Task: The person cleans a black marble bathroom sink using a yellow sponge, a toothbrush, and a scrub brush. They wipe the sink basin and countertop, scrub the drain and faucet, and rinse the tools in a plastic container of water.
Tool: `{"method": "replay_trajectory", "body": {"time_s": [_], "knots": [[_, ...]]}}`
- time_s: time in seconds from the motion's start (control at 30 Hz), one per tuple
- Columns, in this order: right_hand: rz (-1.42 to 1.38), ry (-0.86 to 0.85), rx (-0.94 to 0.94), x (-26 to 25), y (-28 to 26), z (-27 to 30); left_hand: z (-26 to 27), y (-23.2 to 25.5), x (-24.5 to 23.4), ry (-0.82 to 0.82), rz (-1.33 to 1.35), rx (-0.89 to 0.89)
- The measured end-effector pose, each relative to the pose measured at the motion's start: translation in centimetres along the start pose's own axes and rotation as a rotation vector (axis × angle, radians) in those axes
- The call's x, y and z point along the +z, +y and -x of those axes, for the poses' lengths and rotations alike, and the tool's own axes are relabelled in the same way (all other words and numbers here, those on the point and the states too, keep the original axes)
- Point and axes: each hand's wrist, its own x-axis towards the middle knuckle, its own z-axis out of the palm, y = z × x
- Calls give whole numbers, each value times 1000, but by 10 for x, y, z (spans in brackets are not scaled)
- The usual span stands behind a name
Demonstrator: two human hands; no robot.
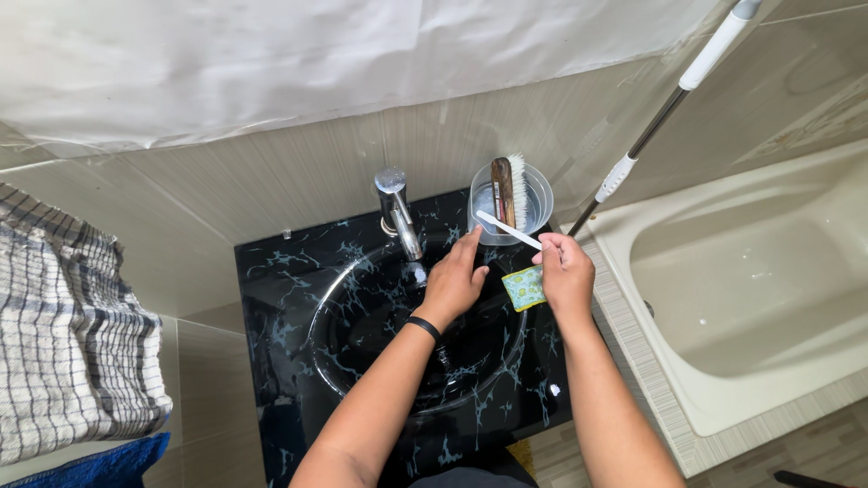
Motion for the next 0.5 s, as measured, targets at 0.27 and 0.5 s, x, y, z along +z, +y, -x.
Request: {"method": "replay_trajectory", "body": {"time_s": [0.27, 0.5], "knots": [[-323, -216, 91, 32, 5, 19, 29, 10, -21, 125, 249, -192], [-182, -289, -20, 68, -31, 28, 44, 15, -59, 282, 384, -252]]}}
